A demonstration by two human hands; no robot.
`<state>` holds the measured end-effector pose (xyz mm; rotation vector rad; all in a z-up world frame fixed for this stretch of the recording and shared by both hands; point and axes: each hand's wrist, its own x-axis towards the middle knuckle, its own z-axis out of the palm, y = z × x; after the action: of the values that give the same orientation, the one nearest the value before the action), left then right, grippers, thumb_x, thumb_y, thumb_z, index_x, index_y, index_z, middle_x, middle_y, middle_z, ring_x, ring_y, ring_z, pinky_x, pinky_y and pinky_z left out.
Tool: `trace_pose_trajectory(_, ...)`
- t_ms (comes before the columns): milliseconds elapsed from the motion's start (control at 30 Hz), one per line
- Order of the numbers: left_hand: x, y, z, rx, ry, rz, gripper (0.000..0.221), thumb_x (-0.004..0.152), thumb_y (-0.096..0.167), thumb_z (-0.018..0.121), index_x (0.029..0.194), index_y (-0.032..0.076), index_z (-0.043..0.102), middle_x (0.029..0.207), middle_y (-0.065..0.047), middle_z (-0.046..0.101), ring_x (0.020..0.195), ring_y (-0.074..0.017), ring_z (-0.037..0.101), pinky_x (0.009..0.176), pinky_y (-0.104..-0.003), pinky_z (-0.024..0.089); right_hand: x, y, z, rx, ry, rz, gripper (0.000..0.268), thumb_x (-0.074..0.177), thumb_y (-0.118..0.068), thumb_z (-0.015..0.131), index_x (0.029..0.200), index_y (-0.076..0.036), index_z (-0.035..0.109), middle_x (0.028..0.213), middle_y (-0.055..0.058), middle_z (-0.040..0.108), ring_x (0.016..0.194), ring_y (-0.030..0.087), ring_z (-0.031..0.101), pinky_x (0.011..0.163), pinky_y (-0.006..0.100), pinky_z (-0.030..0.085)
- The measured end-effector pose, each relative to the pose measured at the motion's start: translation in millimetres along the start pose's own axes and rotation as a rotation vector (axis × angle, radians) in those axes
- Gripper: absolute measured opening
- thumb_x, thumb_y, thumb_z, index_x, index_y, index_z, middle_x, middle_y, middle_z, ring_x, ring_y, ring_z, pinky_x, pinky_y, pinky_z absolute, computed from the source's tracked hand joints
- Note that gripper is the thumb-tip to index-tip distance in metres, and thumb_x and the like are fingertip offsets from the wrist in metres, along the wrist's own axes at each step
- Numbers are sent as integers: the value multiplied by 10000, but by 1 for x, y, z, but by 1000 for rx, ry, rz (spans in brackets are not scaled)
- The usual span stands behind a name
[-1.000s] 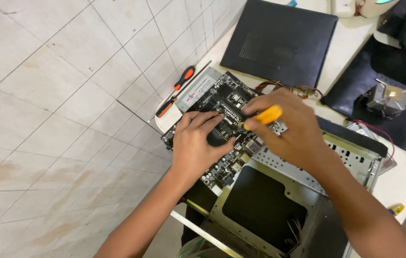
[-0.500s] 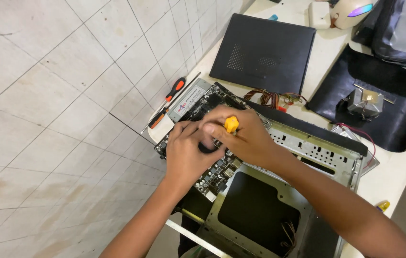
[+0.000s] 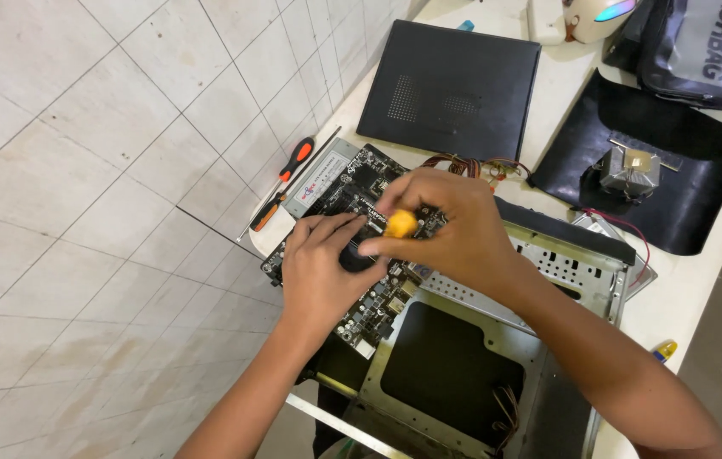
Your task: Positioning a motherboard inside a computer case and securing it with screws using a screwdriver.
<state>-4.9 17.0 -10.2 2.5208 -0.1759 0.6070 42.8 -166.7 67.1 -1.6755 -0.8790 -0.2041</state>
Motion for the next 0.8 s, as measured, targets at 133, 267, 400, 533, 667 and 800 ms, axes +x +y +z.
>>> trace_pose_trajectory(133,2,2,0,-17,-1,-7,505,692,426,843,1087,113,798,1097,-52,770,1068,-260,654,936,-447,510,-5,18,5,47,-9,143,337,919,-264,783,945,-12,563,794,177,709,675,280,679,666,403,521)
trace_pose_trajectory(267,1,3,-2,-56,-44,-23,515,703,396,845,1106,79,793,1117,-90,767,1076,-290,649,950,-459,494,-10,43,18,362,-72,156,267,1076,-229,508,1216,-1,504,706,72,611,648,141,547,680,293,449)
trace_pose_trajectory(400,4,5,-5,-82,-49,-28,514,724,378,846,1116,49,788,1117,-110,763,1079,-296,640,963,-468,487,-12,51,17,497,-102,104,465,1080,-437,400,1065,-13,589,795,119,556,739,186,548,697,388,564)
trace_pose_trajectory(533,4,5,-6,-76,-42,-30,528,735,411,856,1118,53,790,1099,-99,766,1080,-288,645,960,-470,489,-2,17,15,288,-30,14,370,1068,-278,470,1045,30,674,947,197,702,859,269,686,835,415,567)
trace_pose_trajectory(667,2,1,0,-17,-20,-10,525,722,456,845,1117,114,794,1102,-47,765,1087,-256,650,956,-439,497,-8,41,13,376,49,39,205,892,-95,799,956,-50,609,1070,160,753,959,239,751,877,387,606)
trace_pose_trajectory(800,2,1,-1,-49,-29,-13,525,714,432,849,1106,87,794,1103,-73,766,1081,-273,648,943,-456,505,-13,58,17,483,-20,144,330,944,-201,736,1074,-68,464,780,66,633,681,127,592,690,300,506)
